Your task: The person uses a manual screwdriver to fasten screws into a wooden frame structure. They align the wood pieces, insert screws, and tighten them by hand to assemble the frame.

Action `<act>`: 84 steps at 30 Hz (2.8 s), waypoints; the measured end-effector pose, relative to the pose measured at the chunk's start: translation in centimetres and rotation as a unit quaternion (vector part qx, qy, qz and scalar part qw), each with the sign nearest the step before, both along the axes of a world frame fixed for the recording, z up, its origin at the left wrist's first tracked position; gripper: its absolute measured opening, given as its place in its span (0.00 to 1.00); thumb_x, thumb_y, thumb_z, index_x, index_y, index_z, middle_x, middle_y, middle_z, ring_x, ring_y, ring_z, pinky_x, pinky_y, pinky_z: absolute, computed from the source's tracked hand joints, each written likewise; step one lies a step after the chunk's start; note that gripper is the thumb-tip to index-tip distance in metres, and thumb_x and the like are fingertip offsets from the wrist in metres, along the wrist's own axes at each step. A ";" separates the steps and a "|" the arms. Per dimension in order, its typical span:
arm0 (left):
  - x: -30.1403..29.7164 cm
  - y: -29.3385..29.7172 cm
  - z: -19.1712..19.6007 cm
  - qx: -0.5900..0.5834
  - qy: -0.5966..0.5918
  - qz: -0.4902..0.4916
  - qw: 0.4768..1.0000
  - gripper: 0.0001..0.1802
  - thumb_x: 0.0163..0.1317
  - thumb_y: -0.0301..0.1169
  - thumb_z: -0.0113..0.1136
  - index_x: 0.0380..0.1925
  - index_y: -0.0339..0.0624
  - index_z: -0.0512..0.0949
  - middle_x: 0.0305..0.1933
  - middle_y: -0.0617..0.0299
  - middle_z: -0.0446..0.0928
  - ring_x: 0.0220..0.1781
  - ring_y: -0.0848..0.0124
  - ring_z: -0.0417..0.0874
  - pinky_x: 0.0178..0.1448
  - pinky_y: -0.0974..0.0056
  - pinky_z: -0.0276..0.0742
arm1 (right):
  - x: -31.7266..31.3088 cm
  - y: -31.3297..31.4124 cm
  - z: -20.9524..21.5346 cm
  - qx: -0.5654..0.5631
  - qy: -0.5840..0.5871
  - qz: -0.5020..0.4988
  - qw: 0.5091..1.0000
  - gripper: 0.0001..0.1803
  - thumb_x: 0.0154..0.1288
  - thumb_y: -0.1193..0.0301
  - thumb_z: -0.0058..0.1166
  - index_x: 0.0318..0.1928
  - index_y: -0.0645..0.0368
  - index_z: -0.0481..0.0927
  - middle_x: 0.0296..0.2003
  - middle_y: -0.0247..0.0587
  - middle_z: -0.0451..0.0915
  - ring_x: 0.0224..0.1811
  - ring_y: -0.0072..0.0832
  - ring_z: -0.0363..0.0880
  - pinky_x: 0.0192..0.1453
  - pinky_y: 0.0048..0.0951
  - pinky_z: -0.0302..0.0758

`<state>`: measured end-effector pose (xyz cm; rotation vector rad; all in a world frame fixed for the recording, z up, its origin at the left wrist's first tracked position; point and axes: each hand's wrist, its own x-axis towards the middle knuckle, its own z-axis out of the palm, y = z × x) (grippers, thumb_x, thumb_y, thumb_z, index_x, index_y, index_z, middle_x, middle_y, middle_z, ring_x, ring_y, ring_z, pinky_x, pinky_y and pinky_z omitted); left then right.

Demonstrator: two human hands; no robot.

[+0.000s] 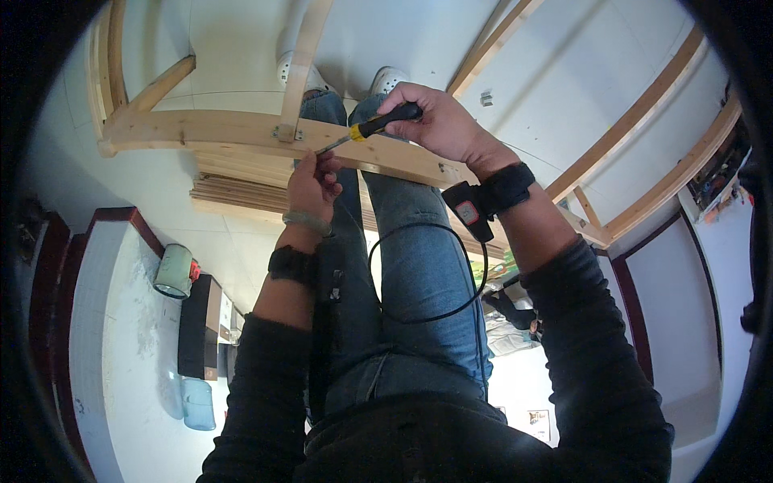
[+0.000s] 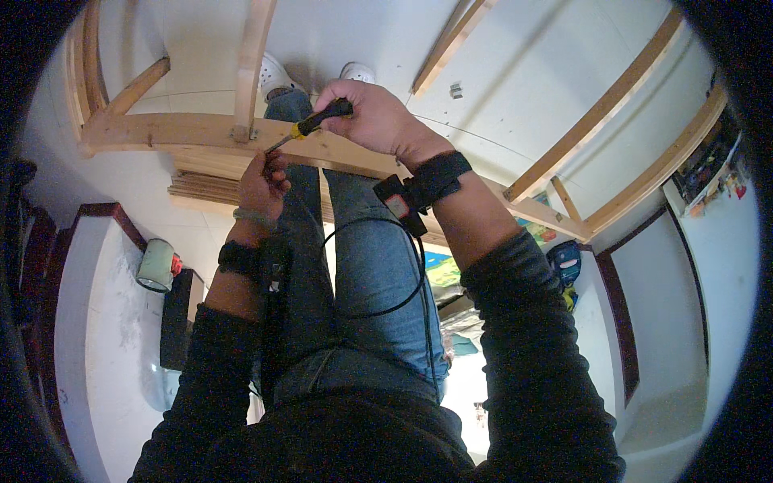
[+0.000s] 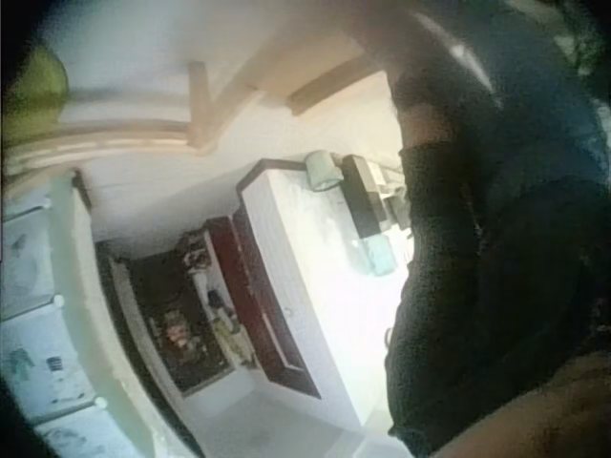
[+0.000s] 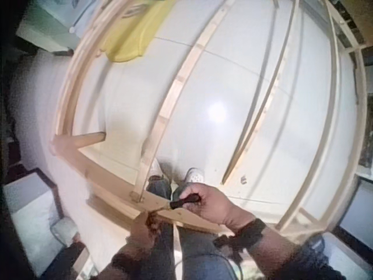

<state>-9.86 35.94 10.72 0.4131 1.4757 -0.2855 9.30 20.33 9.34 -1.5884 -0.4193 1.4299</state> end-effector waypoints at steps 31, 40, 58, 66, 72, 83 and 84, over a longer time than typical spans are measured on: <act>7.3 -9.6 -3.5 0.223 -0.286 -0.702 0.613 0.10 0.61 0.37 0.52 0.35 0.45 0.79 0.41 0.52 0.76 0.46 0.54 0.78 0.50 0.54 0.74 | 1.1 -20.3 -0.3 -0.435 0.079 -0.651 0.618 0.18 0.63 0.55 0.45 0.22 0.52 0.67 0.12 0.28 0.61 0.10 0.20 0.55 0.14 0.24 0.53; 5.6 -14.3 -5.4 0.094 -0.261 -0.757 0.592 0.18 0.56 0.38 0.52 0.45 0.45 0.77 0.43 0.48 0.79 0.48 0.48 0.79 0.53 0.52 0.74 | -2.8 -21.9 1.3 -0.452 0.060 -0.697 0.553 0.16 0.64 0.55 0.43 0.26 0.51 0.67 0.14 0.28 0.64 0.11 0.20 0.57 0.15 0.24 0.55; 2.3 -4.2 -1.7 0.257 -0.118 -0.422 0.861 0.13 0.61 0.27 0.54 0.46 0.42 0.77 0.41 0.60 0.81 0.39 0.72 0.82 0.42 0.68 0.77 | 4.8 -8.4 2.5 -0.214 -0.067 -0.327 0.918 0.11 0.63 0.64 0.55 0.39 0.59 0.79 0.25 0.34 0.76 0.25 0.18 0.71 0.29 0.21 0.69; 0.8 -4.6 -1.0 0.042 -0.070 -0.121 0.989 0.18 0.62 0.29 0.51 0.53 0.45 0.74 0.44 0.64 0.79 0.31 0.81 0.73 0.32 0.77 0.66 | 2.6 3.8 -0.8 -0.165 -0.025 -0.138 0.976 0.20 0.61 0.57 0.58 0.41 0.63 0.80 0.32 0.38 0.81 0.35 0.22 0.75 0.43 0.23 0.72; -1.6 -2.8 -0.8 0.070 0.004 -0.157 0.985 0.17 0.61 0.30 0.52 0.50 0.44 0.75 0.42 0.66 0.80 0.31 0.81 0.73 0.32 0.76 0.65 | 0.8 8.3 -3.4 -0.203 -0.156 -0.027 0.966 0.30 0.62 0.47 0.50 0.39 0.67 0.80 0.26 0.50 0.80 0.29 0.37 0.79 0.38 0.31 0.74; -2.6 -0.8 -1.5 0.075 -0.004 -0.136 0.988 0.11 0.61 0.25 0.50 0.42 0.38 0.77 0.39 0.62 0.81 0.36 0.77 0.78 0.40 0.73 0.72 | -1.3 11.0 -5.2 -0.209 -0.174 -0.026 0.962 0.26 0.59 0.51 0.52 0.33 0.67 0.80 0.28 0.58 0.80 0.36 0.51 0.80 0.43 0.41 0.76; -2.6 -0.7 -1.5 0.072 -0.005 -0.123 0.990 0.11 0.61 0.25 0.50 0.42 0.38 0.78 0.39 0.62 0.81 0.37 0.77 0.78 0.41 0.73 0.72 | -1.3 11.0 -5.2 -0.212 -0.169 -0.029 0.962 0.26 0.59 0.51 0.51 0.33 0.67 0.79 0.28 0.58 0.80 0.35 0.51 0.80 0.43 0.41 0.76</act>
